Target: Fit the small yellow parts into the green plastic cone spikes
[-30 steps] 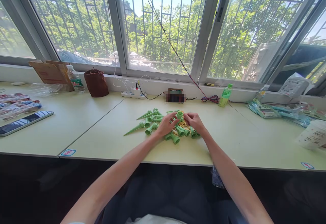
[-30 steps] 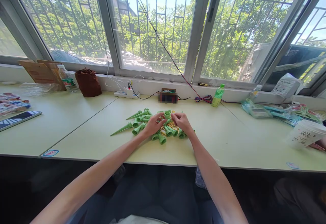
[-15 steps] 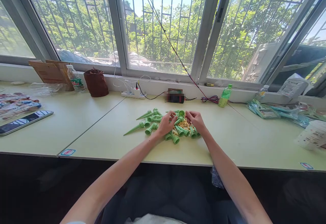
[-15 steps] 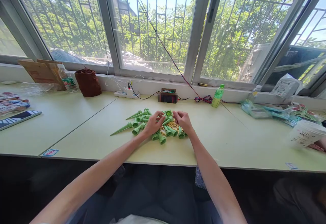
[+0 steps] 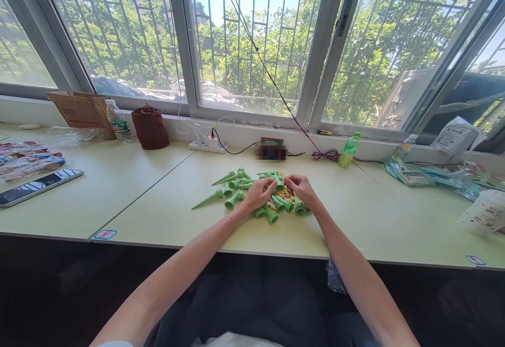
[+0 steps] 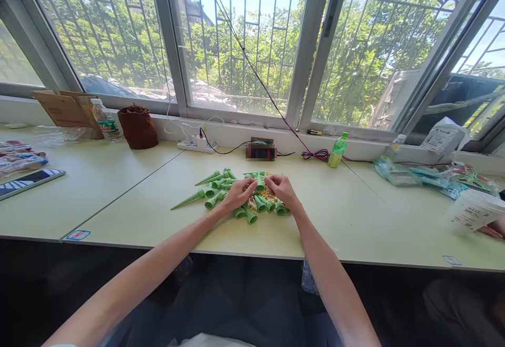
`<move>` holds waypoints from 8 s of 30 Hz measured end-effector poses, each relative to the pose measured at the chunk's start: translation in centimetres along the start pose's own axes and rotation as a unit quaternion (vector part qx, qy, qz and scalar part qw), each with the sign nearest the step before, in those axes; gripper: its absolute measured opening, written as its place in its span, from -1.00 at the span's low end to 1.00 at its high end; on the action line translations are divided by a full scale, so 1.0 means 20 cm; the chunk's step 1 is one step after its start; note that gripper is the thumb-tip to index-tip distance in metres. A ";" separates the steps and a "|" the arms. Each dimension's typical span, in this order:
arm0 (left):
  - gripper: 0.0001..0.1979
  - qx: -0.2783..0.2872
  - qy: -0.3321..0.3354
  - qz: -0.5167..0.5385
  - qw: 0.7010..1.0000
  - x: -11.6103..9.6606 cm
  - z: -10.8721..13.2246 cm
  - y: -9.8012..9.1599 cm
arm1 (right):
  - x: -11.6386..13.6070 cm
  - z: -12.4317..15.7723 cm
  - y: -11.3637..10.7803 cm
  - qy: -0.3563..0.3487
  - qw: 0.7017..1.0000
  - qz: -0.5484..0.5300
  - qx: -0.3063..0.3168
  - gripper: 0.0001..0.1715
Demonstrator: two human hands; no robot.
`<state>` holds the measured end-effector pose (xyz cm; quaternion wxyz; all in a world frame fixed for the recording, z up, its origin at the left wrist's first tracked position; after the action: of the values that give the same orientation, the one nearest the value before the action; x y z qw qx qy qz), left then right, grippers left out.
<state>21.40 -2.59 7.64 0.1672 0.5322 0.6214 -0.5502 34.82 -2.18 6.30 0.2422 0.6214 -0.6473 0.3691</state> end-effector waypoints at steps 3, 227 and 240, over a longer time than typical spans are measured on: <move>-0.58 0.007 0.010 -0.007 1.000 -0.01 0.01 0.01 | 0.00 0.00 0.00 -0.003 1.000 0.003 0.002 -0.54; -0.28 -0.016 -0.110 0.110 0.988 0.13 -0.03 0.01 | 0.01 0.02 0.07 0.010 0.997 0.013 0.069 -0.47; -0.48 0.005 -0.066 0.120 0.991 0.10 -0.04 0.01 | 0.00 0.02 0.06 -0.005 0.998 -0.001 0.064 -0.53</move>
<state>21.13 -1.06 6.24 0.2705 0.5659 0.5380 -0.5631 33.68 -2.54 5.96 0.1996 0.6380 -0.6229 0.4065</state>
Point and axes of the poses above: each hand's wrist, its own z-axis away from the middle knuckle, its own y-axis out of the palm, x = y × z, the point moved 10 cm from there along -z, towards the middle knuckle, and after that the axes turned 15 degrees about -y, right-handed, at the moved point
